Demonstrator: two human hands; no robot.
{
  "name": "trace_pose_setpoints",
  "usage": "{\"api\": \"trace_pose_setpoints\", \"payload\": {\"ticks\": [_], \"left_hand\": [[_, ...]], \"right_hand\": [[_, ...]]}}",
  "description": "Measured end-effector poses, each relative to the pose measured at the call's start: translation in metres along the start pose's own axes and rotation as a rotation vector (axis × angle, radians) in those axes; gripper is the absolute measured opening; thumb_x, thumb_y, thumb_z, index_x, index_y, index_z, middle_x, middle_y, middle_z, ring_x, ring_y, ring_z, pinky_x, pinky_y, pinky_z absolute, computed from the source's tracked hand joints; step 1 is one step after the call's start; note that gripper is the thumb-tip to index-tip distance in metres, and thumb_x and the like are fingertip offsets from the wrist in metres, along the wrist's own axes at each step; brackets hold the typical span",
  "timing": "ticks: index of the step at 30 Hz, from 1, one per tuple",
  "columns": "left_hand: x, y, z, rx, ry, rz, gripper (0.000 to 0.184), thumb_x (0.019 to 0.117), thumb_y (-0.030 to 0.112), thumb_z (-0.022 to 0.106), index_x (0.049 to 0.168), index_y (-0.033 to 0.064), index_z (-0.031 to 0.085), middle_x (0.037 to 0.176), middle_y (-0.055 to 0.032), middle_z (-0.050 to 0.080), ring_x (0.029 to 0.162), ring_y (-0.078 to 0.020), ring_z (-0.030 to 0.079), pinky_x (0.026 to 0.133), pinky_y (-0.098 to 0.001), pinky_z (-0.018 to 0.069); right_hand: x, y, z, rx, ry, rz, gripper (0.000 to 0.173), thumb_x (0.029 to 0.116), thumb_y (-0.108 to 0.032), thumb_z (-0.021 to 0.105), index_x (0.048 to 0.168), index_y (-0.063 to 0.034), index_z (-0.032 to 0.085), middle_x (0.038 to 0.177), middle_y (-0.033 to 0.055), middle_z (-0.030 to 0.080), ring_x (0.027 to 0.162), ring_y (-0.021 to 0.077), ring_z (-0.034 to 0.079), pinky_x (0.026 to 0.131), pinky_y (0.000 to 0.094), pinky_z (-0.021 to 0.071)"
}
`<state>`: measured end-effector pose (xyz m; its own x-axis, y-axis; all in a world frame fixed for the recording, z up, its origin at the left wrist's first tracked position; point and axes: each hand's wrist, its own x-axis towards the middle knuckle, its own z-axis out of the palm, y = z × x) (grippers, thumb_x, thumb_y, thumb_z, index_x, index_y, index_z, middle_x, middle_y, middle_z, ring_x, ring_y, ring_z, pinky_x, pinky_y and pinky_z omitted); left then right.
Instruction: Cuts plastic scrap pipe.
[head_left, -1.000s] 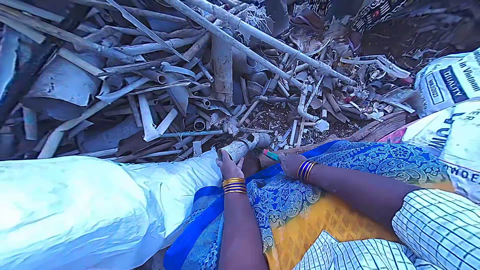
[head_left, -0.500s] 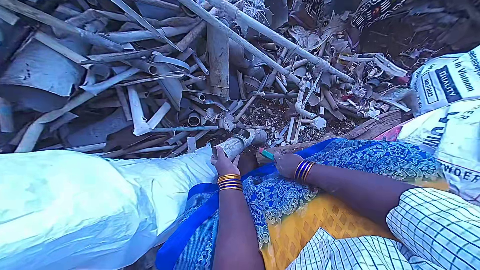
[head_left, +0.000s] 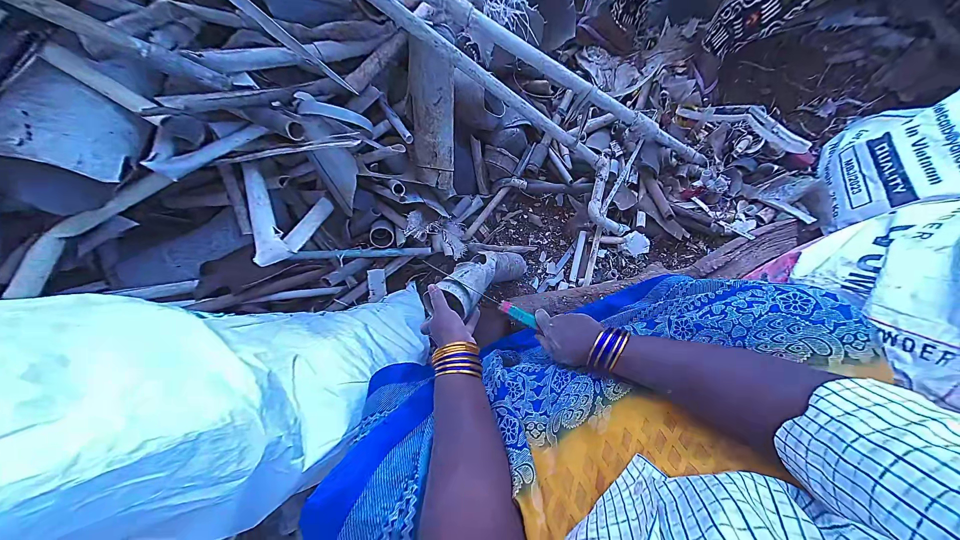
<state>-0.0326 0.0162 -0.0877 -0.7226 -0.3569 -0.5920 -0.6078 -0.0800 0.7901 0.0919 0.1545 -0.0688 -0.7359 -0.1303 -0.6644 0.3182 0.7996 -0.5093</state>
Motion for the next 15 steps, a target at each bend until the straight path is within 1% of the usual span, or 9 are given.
{"api": "trace_pose_setpoints", "payload": {"ticks": [3,6,7,9,10,11,12,13,15], "left_hand": [[-0.001,0.002,-0.001,0.019,-0.009,-0.010,0.075,0.1068,0.050,0.049,0.157,0.0010,0.022,0.155,-0.0295,0.034,0.136,-0.0416,0.049,0.099,-0.0532,0.0541],[0.000,0.004,-0.003,0.018,-0.047,-0.016,0.072,0.1087,0.049,0.044,0.157,0.0020,0.020,0.157,-0.0283,0.033,0.135,-0.0406,0.050,0.099,-0.0524,0.0536],[-0.001,0.002,-0.004,0.022,-0.046,-0.017,0.071,0.1088,0.050,0.043,0.157,0.0018,0.023,0.156,-0.0279,0.036,0.134,-0.0399,0.052,0.099,-0.0522,0.0537],[-0.004,0.001,-0.005,0.048,-0.048,-0.023,0.070,0.1088,0.053,0.041,0.155,0.0014,0.028,0.153,-0.0280,0.039,0.131,-0.0391,0.055,0.097,-0.0516,0.0545],[-0.005,0.002,-0.005,0.066,-0.051,-0.033,0.071,0.1085,0.054,0.040,0.155,0.0013,0.030,0.153,-0.0282,0.040,0.129,-0.0391,0.056,0.096,-0.0513,0.0549],[-0.005,0.002,-0.005,0.098,-0.056,-0.048,0.074,0.1078,0.056,0.040,0.156,0.0015,0.027,0.152,-0.0289,0.040,0.127,-0.0398,0.057,0.094,-0.0510,0.0552],[-0.005,0.002,-0.006,0.136,-0.060,-0.056,0.077,0.1064,0.057,0.042,0.157,0.0019,0.024,0.154,-0.0297,0.039,0.127,-0.0413,0.057,0.094,-0.0523,0.0549],[-0.004,0.004,-0.006,0.183,-0.065,-0.045,0.080,0.1056,0.058,0.045,0.158,0.0023,0.020,0.155,-0.0299,0.037,0.130,-0.0424,0.055,0.095,-0.0540,0.0542],[-0.002,0.004,-0.006,0.285,-0.044,0.048,0.076,0.1077,0.053,0.044,0.160,0.0036,0.017,0.156,-0.0305,0.035,0.136,-0.0432,0.048,0.101,-0.0588,0.0497]], "right_hand": [[0.003,0.001,-0.005,-0.007,-0.019,0.011,0.043,0.1124,-0.027,0.034,0.145,0.0018,0.039,0.122,0.0298,0.063,0.117,0.0469,0.063,0.093,0.0626,0.0500],[-0.005,-0.009,-0.004,0.000,0.015,-0.005,0.041,0.1123,-0.027,0.035,0.140,0.0013,0.043,0.116,0.0286,0.065,0.112,0.0465,0.065,0.089,0.0622,0.0513],[-0.003,-0.006,-0.002,-0.012,0.011,0.007,0.041,0.1124,-0.027,0.034,0.141,0.0009,0.042,0.116,0.0287,0.065,0.112,0.0468,0.065,0.089,0.0623,0.0513],[0.001,0.000,-0.003,-0.025,-0.011,0.055,0.042,0.1122,-0.024,0.034,0.145,0.0020,0.038,0.122,0.0305,0.063,0.117,0.0480,0.064,0.092,0.0631,0.0503],[-0.003,0.002,-0.010,-0.036,-0.033,0.097,0.043,0.1112,-0.019,0.036,0.148,0.0041,0.036,0.129,0.0318,0.060,0.122,0.0477,0.061,0.096,0.0623,0.0491],[-0.013,0.002,-0.018,-0.028,-0.060,0.157,0.047,0.1088,-0.011,0.040,0.151,0.0072,0.034,0.140,0.0331,0.054,0.130,0.0473,0.056,0.102,0.0615,0.0458],[-0.018,0.006,-0.019,-0.033,-0.043,0.184,0.048,0.1064,-0.007,0.043,0.151,0.0090,0.035,0.142,0.0333,0.053,0.131,0.0469,0.055,0.103,0.0612,0.0454],[-0.020,0.008,-0.018,-0.037,-0.008,0.164,0.046,0.1056,-0.006,0.043,0.148,0.0113,0.038,0.141,0.0347,0.053,0.129,0.0478,0.057,0.102,0.0619,0.0461],[-0.027,-0.005,-0.026,-0.034,-0.054,0.156,0.044,0.1089,-0.009,0.035,0.148,0.0100,0.037,0.145,0.0336,0.050,0.133,0.0470,0.054,0.105,0.0614,0.0436]]}}
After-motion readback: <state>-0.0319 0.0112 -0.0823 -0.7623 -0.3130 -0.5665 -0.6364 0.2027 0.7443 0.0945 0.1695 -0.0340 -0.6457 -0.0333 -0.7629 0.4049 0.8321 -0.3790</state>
